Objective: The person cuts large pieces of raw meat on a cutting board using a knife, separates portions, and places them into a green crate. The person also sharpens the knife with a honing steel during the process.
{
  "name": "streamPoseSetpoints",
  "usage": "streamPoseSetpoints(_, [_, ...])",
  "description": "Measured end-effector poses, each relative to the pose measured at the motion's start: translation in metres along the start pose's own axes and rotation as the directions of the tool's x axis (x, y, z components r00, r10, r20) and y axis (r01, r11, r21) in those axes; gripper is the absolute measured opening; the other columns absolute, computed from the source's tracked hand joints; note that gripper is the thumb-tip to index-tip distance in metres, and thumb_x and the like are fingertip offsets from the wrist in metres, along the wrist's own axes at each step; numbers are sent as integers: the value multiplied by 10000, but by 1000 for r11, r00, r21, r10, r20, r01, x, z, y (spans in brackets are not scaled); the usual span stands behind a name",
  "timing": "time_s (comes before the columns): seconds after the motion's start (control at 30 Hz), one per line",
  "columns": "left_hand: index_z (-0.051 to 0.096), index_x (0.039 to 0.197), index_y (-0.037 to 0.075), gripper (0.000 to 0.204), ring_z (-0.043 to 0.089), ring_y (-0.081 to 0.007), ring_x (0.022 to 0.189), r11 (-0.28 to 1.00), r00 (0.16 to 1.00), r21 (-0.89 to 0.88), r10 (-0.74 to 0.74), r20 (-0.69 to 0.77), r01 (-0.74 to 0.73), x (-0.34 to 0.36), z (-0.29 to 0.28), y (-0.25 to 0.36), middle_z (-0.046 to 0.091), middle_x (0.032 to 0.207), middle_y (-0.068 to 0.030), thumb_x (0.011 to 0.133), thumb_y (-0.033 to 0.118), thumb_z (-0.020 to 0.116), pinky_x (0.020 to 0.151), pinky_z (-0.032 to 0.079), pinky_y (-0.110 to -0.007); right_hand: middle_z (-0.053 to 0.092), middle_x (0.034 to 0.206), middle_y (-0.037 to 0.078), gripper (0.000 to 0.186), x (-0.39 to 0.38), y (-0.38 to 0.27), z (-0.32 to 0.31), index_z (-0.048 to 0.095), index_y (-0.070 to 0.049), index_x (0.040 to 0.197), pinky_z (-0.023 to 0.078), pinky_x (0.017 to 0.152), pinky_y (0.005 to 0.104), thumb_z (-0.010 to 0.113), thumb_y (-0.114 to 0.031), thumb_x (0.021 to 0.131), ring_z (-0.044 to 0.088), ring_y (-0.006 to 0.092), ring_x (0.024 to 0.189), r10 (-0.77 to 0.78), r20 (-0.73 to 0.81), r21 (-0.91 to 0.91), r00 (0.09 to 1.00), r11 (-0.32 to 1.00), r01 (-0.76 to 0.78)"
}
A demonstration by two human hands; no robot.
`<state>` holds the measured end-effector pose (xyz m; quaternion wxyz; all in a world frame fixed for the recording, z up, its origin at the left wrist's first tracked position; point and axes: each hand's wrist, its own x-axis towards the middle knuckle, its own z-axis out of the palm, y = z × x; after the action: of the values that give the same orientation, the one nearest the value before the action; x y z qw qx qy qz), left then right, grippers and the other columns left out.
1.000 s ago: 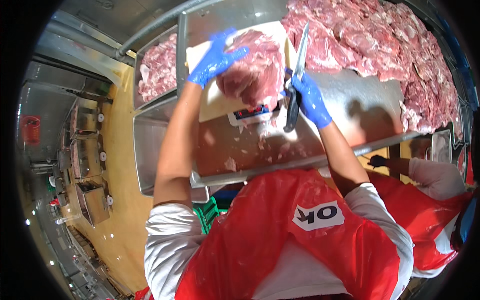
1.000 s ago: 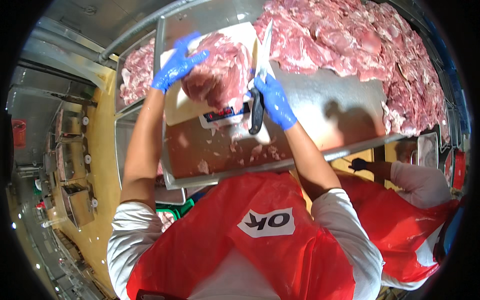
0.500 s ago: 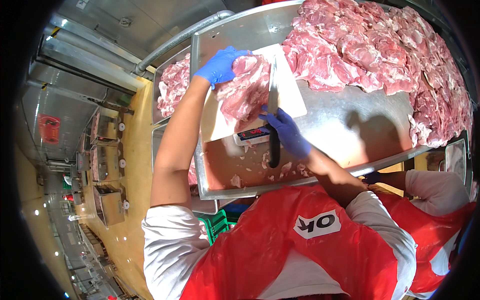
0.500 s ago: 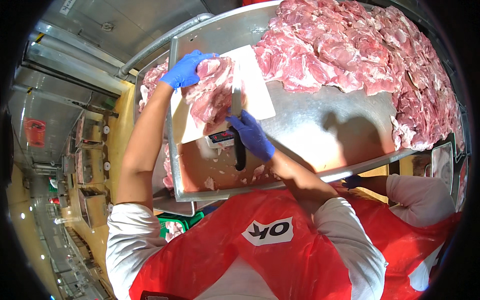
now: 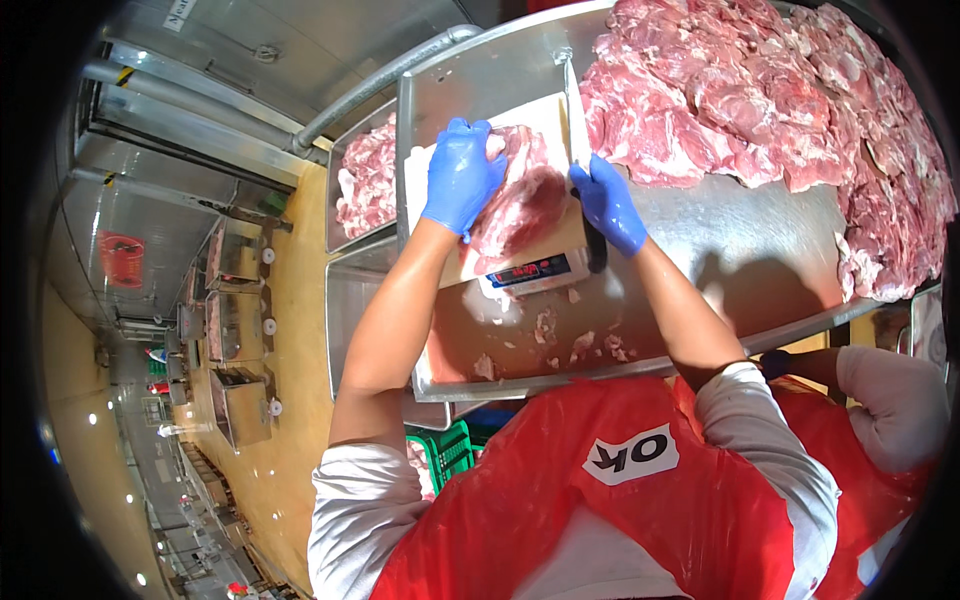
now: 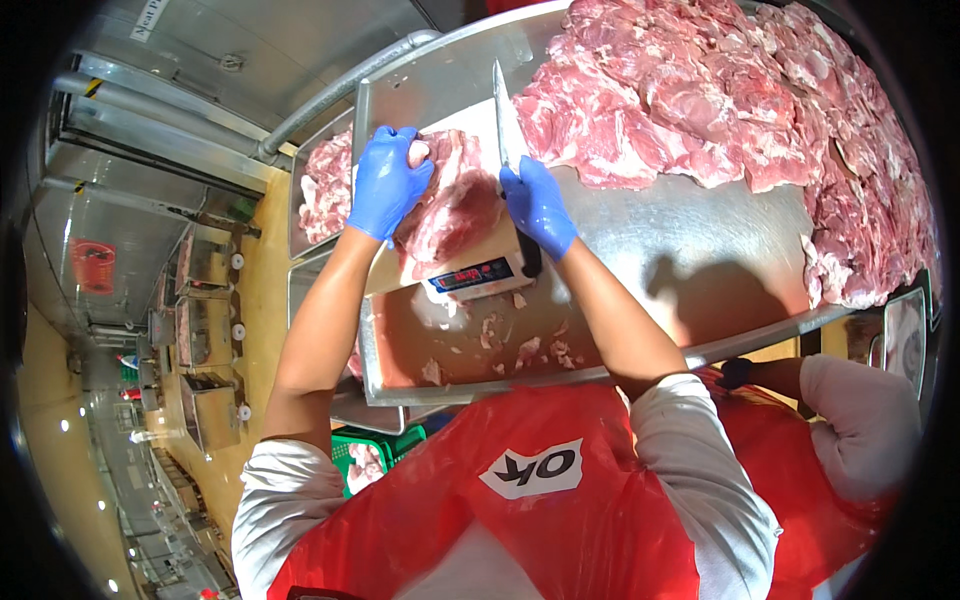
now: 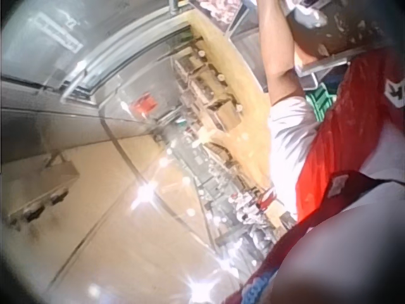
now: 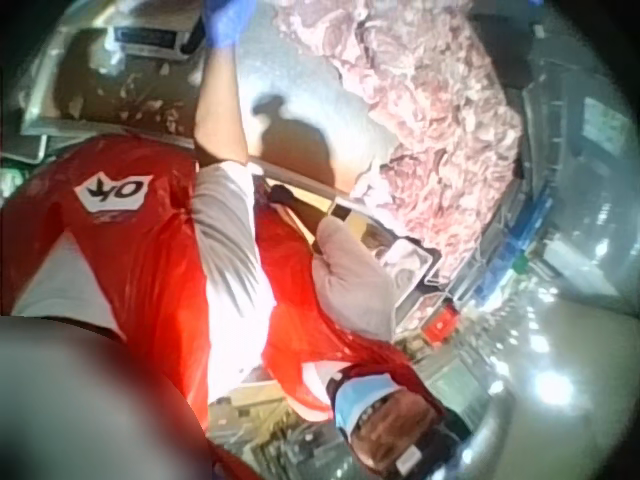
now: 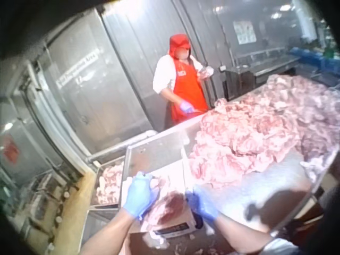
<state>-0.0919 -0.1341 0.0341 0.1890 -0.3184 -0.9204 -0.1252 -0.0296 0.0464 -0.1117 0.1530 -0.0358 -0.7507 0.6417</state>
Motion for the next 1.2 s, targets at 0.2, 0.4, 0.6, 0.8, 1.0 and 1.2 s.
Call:
streamPoseSetpoints(0.2, [609,856,-9,227,596,-407,768,989,989,54,133,63,-136,17,-11,-14,596,812,-227,726,174,650,716,492,-481,555,604,75,380,45,-53,3,578,-22,781,459,453,340,473,-338,964,544,190,487,182,434,200,882,935,-291])
streamPoseSetpoints(0.4, [589,791,-12,190,595,-426,749,983,983,-43,181,43,-179,31,-17,-15,601,766,-239,755,169,634,681,479,-488,584,605,115,390,80,-92,18,608,14,756,487,487,379,458,-275,970,572,222,501,248,487,-233,837,961,-149])
streamPoseSetpoints(0.6, [605,750,-11,218,597,-439,746,982,988,-137,137,66,-127,36,-23,-26,610,759,-251,769,205,619,699,495,-471,546,575,111,357,-10,-87,11,580,0,755,473,487,372,438,-249,968,559,203,480,34,615,-21,788,999,-26])
streamPoseSetpoints(0.8, [590,680,-32,162,575,-429,641,991,996,-106,74,-56,-80,58,-37,-23,594,694,-260,693,124,628,627,484,-461,524,630,52,357,58,-82,47,539,-78,790,447,436,282,525,-392,958,499,132,476,119,717,181,687,920,-348])
streamPoseSetpoints(1.0, [634,728,-28,179,577,-366,587,957,966,-209,-159,205,202,27,-50,-61,591,648,-232,690,147,636,626,500,-401,532,645,36,318,-35,-96,-2,541,-78,878,425,403,290,496,-375,980,494,131,477,364,683,-101,634,905,-412])
streamPoseSetpoints(1.2, [606,1119,15,442,562,-170,772,831,911,-374,-358,205,411,-48,-33,-60,592,885,-100,714,167,699,708,488,-314,514,694,40,127,-66,-88,-67,504,-53,955,440,452,275,468,-171,982,482,115,502,420,540,-18,730,872,-489])
